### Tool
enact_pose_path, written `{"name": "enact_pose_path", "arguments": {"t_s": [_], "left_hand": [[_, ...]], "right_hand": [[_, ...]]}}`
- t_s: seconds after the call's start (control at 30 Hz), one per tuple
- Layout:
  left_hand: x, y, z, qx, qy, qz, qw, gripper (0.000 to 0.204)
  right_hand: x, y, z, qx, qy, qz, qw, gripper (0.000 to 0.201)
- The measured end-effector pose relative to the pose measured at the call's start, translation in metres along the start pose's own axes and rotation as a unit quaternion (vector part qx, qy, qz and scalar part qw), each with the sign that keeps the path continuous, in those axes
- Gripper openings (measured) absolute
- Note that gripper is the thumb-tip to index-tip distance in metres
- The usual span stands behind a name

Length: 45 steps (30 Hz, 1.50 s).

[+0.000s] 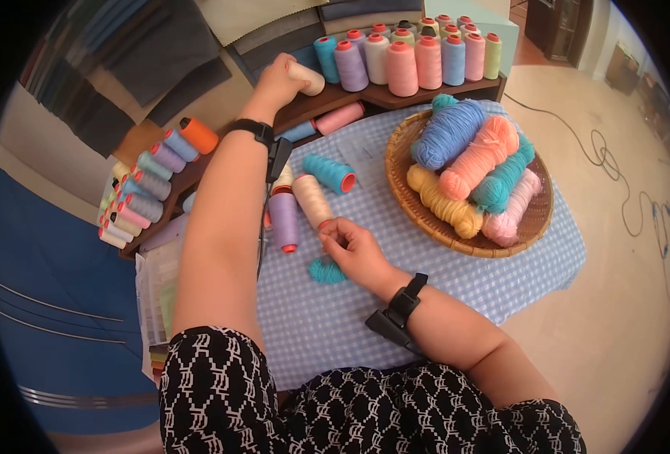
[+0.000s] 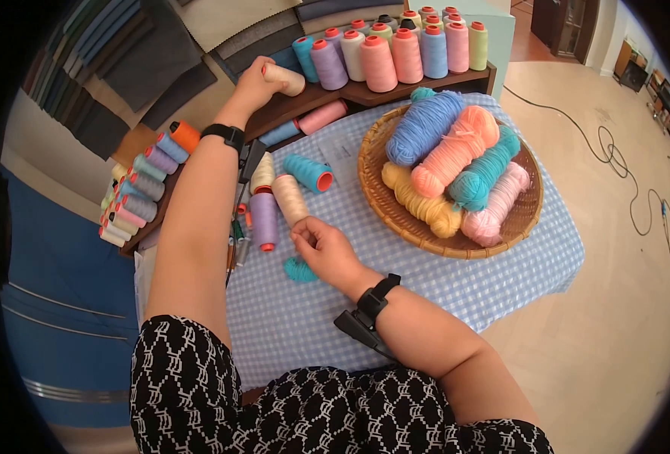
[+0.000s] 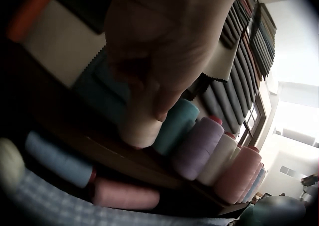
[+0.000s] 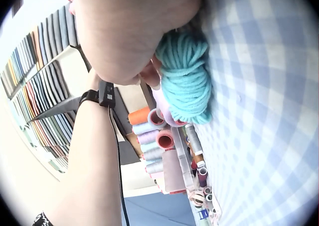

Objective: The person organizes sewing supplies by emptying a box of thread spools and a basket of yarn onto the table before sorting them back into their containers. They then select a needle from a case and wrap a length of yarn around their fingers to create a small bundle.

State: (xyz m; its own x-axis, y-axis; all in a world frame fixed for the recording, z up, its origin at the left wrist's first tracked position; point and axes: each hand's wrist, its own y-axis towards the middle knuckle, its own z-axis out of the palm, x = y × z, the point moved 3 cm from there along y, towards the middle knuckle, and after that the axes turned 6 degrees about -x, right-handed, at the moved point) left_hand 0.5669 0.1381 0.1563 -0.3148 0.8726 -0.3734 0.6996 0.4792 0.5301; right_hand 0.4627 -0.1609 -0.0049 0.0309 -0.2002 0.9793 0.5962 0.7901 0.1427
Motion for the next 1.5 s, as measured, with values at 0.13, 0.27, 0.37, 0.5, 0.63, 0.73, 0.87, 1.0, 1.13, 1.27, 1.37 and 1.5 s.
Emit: {"name": "enact_pose_path", "arguments": {"t_s": [0.13, 0.27, 0.37, 0.5, 0.63, 0.73, 0.87, 1.0, 1.13, 1.27, 1.37, 1.5], "left_hand": [[-0.006, 0.006, 0.012, -0.061, -0.003, 0.0, 0.998, 0.065], [-0.009, 0.011, 0.019, -0.092, -0.007, -0.007, 0.996, 0.067], [-0.008, 0.013, 0.026, -0.099, 0.007, -0.008, 0.995, 0.067], [-0.003, 0.007, 0.032, -0.113, 0.007, -0.01, 0.993, 0.071], [-0.001, -0.008, 0.025, -0.109, -0.005, -0.024, 0.994, 0.077], [0.008, -0.022, 0.009, -0.103, -0.008, -0.019, 0.994, 0.065], [0.035, -0.052, -0.056, 0.037, 0.181, -0.091, 0.979, 0.058], [0.097, -0.1, -0.1, 0.189, 0.419, -0.188, 0.868, 0.057], [0.126, -0.142, -0.109, 0.146, 0.333, -0.299, 0.882, 0.094], [0.152, -0.153, -0.091, 0.124, 0.242, -0.287, 0.919, 0.11], [0.137, -0.16, -0.085, 0.142, 0.217, -0.285, 0.923, 0.114], [0.092, -0.162, -0.087, 0.192, 0.245, -0.274, 0.91, 0.108]], "right_hand": [[-0.002, 0.0, 0.0, 0.002, 0.004, 0.003, 1.0, 0.01], [-0.001, 0.0, 0.0, 0.002, -0.002, 0.0, 1.0, 0.01], [-0.001, 0.001, 0.0, 0.004, 0.003, 0.003, 1.0, 0.01], [-0.005, 0.001, 0.003, 0.007, 0.023, 0.007, 1.0, 0.01], [-0.009, 0.002, 0.004, 0.01, 0.042, 0.011, 0.999, 0.009], [-0.004, 0.001, 0.003, 0.006, 0.043, 0.011, 0.999, 0.009], [-0.008, 0.002, 0.003, 0.009, 0.044, 0.002, 0.999, 0.009], [-0.007, 0.002, 0.003, 0.012, 0.04, 0.01, 0.999, 0.009], [-0.007, 0.002, 0.004, 0.009, 0.048, 0.011, 0.999, 0.009], [-0.006, 0.002, 0.002, 0.011, 0.042, 0.001, 0.999, 0.01], [-0.008, 0.003, 0.002, 0.012, 0.044, 0.003, 0.999, 0.01], [-0.007, 0.003, 0.002, 0.01, 0.043, 0.002, 0.999, 0.01]]}}
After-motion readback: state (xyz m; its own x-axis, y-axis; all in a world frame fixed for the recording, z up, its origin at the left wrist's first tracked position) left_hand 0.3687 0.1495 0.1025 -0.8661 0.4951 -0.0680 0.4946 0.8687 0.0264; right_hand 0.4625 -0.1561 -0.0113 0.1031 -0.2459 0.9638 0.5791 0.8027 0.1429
